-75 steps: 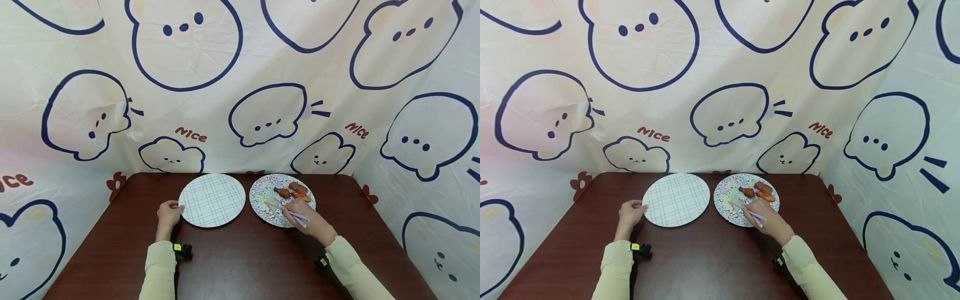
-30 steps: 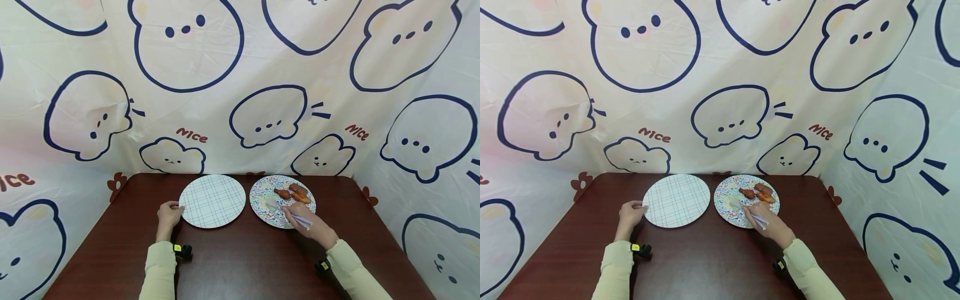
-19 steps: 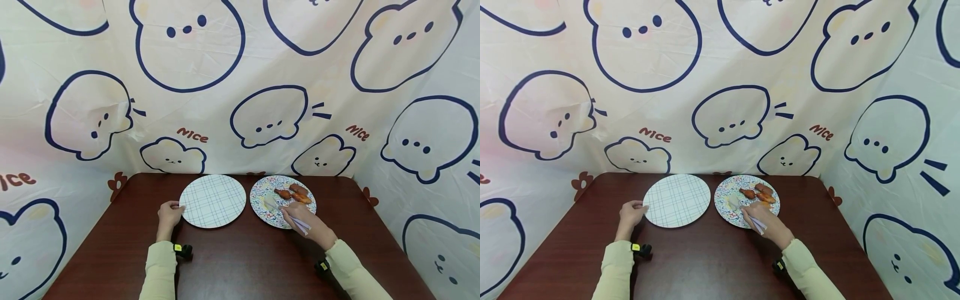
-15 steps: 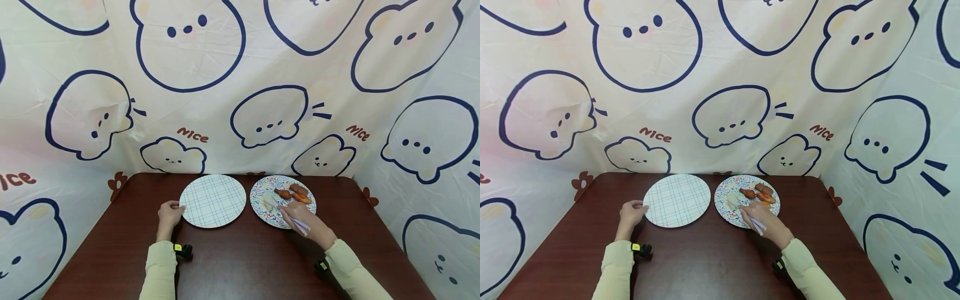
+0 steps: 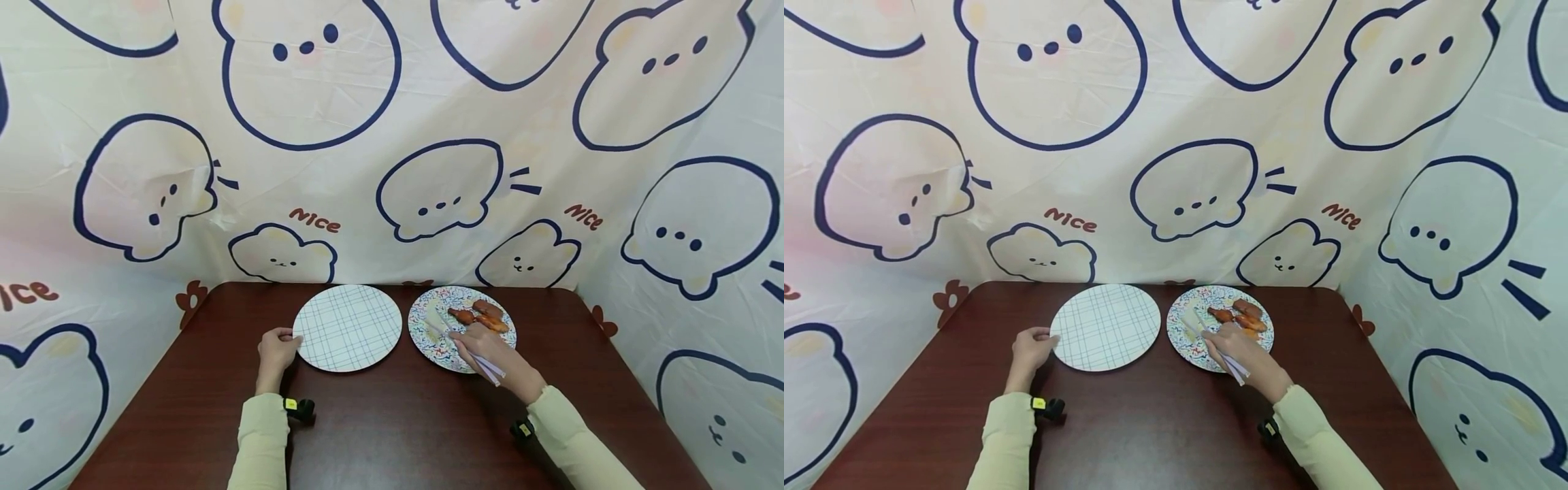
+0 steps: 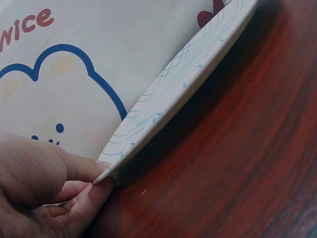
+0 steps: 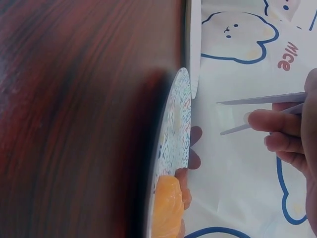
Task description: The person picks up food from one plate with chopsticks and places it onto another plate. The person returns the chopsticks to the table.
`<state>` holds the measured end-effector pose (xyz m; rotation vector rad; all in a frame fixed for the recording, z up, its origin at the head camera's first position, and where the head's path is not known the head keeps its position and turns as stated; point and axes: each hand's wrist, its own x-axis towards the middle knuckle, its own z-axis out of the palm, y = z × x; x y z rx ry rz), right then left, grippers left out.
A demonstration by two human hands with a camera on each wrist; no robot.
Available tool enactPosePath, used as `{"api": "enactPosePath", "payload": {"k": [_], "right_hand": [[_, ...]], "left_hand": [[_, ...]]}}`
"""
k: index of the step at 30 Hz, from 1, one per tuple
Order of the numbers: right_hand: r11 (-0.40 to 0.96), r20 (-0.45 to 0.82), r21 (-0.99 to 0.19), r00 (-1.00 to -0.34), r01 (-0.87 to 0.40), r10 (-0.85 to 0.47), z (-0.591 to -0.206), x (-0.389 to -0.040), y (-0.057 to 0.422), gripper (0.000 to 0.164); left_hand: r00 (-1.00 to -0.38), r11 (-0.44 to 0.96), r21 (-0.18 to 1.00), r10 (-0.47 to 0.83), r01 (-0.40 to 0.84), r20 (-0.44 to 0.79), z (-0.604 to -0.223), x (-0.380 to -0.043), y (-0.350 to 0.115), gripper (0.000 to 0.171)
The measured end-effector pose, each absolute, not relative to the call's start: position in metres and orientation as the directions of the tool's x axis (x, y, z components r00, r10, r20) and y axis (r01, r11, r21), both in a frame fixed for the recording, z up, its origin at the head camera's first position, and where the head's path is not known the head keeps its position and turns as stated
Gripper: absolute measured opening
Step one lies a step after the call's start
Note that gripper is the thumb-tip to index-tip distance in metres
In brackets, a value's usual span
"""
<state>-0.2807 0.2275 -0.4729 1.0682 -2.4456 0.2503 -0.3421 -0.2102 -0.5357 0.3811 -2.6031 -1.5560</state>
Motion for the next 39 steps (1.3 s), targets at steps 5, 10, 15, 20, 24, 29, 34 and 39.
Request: {"api": "enactPosePath", "payload": {"k": [5,10,15,20,24,29,34,39], "right_hand": [[0.674,0.516,0.0,-0.577,-0.739,-0.633,-0.473,-0.284,0.222,0.026],[0.661,0.549,0.046,-0.533,-0.749,-0.643,-0.476,-0.288,0.216,0.027],[0.644,0.551,0.044,-0.519,-0.764,-0.653,-0.475,-0.289,0.209,0.027],[0.645,0.53,-0.034,-0.561,-0.763,-0.636,-0.475,-0.286,0.2,0.026],[0.66,0.502,-0.076,-0.6,-0.748,-0.623,-0.474,-0.284,0.194,0.027],[0.639,0.521,-0.031,-0.558,-0.769,-0.646,-0.474,-0.287,0.19,0.026],[0.578,0.563,0.037,-0.461,-0.816,-0.686,-0.476,-0.294,0.189,0.026],[0.528,0.598,0.115,-0.366,-0.841,-0.713,-0.479,-0.303,0.186,0.049]], "left_hand": [[-0.964,0.455,0.874,-0.259,-0.169,-0.051,-0.534,-0.342,-0.21,0.037],[-0.965,0.45,0.877,-0.258,-0.167,-0.051,-0.533,-0.341,-0.21,0.038],[-0.965,0.442,0.881,-0.258,-0.167,-0.054,-0.532,-0.342,-0.21,0.038],[-0.965,0.448,0.878,-0.258,-0.169,-0.054,-0.535,-0.342,-0.21,0.038],[-0.965,0.446,0.879,-0.258,-0.166,-0.051,-0.535,-0.342,-0.21,0.038],[-0.964,0.441,0.883,-0.262,-0.162,-0.046,-0.535,-0.343,-0.209,0.038],[-0.962,0.439,0.882,-0.266,-0.172,-0.056,-0.536,-0.343,-0.209,0.038],[-0.961,0.441,0.881,-0.272,-0.171,-0.051,-0.536,-0.342,-0.208,0.037]]}}
